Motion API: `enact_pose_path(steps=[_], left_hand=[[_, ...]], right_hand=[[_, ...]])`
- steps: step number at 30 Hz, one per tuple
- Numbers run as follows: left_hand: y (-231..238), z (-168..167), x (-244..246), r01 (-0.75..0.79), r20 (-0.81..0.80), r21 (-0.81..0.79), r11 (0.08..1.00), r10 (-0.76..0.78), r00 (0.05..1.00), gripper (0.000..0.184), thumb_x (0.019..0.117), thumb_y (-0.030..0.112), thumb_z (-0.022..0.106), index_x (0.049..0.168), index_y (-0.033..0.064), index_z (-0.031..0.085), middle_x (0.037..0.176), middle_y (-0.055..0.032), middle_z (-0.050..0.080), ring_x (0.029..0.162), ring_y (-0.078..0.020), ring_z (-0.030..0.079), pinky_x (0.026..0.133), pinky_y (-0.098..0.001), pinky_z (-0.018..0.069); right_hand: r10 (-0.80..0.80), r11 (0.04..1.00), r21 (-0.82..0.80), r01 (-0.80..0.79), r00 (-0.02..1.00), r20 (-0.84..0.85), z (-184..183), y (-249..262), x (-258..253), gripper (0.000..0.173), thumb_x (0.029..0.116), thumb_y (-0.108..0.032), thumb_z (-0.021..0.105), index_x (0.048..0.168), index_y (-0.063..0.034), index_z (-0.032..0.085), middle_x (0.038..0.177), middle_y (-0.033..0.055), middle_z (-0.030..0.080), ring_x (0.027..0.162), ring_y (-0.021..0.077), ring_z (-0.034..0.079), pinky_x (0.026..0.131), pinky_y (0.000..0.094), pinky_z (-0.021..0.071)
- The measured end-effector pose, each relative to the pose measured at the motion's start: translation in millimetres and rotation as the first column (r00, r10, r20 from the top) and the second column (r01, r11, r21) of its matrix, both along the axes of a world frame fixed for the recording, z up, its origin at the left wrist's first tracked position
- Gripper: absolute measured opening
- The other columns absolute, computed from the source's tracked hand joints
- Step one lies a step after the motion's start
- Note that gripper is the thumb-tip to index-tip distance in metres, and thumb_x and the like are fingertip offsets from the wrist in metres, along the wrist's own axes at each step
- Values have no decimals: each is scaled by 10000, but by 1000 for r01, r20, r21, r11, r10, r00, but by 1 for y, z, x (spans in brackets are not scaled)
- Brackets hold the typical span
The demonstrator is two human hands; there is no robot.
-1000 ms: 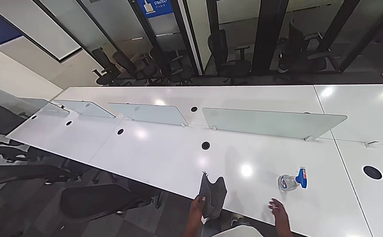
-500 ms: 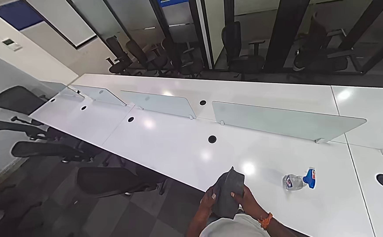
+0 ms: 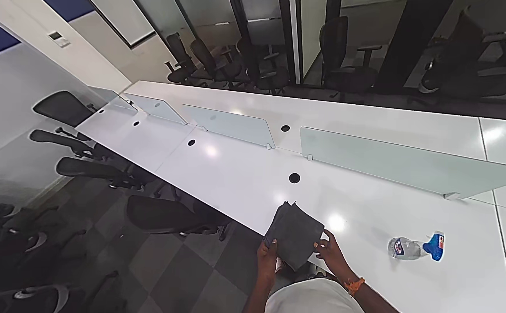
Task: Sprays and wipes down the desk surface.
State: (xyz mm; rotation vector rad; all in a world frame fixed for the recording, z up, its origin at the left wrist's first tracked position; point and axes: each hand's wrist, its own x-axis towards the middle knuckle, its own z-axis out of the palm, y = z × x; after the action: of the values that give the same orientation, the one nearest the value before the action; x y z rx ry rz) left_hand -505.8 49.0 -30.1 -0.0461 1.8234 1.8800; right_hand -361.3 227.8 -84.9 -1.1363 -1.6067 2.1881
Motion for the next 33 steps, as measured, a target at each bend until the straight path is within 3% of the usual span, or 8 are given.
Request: enact_pose_path(steps=[4,7,9,16,21,26,29,33], left_hand=[[-6,-11,-14,327,-356,-457,828,-507,785,297,1020,140,536,1262,15,654,950,-110,728,843,-160,700,823,-362,585],[2,-9,-23,548,-181,-699,460,-855,486,426,1030,218,474,1431,111,564,1099,-152,729,1006,-285,709,942,-533,548],[13,-2,-23,621,-94,-702,347,-911,402,426,1040,241,476,1447,131,537,1082,-160,723,994,-307,706,923,-548,548],[32,13,-16,788,-136,-357,502,-862,488,376,1030,230,562,1357,51,516,1065,-117,701,942,-187,698,883,-412,580],[29,27,-11,837,-212,-239,492,-868,450,337,1082,220,470,1340,27,569,1075,-90,705,941,-121,685,896,-339,570],[22,37,-9,817,-169,-249,520,-854,492,331,1097,224,392,1136,17,647,807,-19,609,684,-62,570,694,-270,518],[22,40,-11,817,-150,-222,532,-847,511,353,1101,218,374,1120,12,659,853,-26,639,757,-53,602,752,-269,528],[24,44,-15,799,-117,-156,580,-815,568,412,1111,229,324,1175,9,666,975,-43,696,888,-52,655,856,-283,553]], right_hand=[[164,780,590,-210,978,131,-8,9,9,854,901,-263,713,1597,-71,257,1483,121,530,1292,204,585,1043,388,531],[337,527,794,-304,932,132,5,22,9,695,922,-325,713,1529,-115,447,1560,69,478,1472,180,405,1230,382,343],[425,453,829,-329,897,124,13,25,6,637,921,-397,724,1481,-168,528,1537,39,501,1466,178,404,1226,410,335],[387,467,874,-137,920,-63,28,11,-2,288,994,-383,646,1214,-206,703,1315,-11,662,1297,161,562,1131,449,433],[332,561,827,-34,925,-187,34,9,-3,137,996,-243,628,1024,-152,727,1276,15,675,1285,181,567,1120,451,434],[370,498,867,11,902,-224,40,7,-9,167,1004,-307,649,1119,-201,706,1191,-28,704,1244,155,589,1132,431,426],[387,429,903,-10,905,-174,44,7,-13,236,996,-337,655,1181,-210,729,1114,-12,719,1154,149,614,1097,428,422],[371,423,906,19,909,-192,43,8,-18,153,985,-350,671,1035,-244,769,1083,-29,689,1135,145,587,1044,390,442]])
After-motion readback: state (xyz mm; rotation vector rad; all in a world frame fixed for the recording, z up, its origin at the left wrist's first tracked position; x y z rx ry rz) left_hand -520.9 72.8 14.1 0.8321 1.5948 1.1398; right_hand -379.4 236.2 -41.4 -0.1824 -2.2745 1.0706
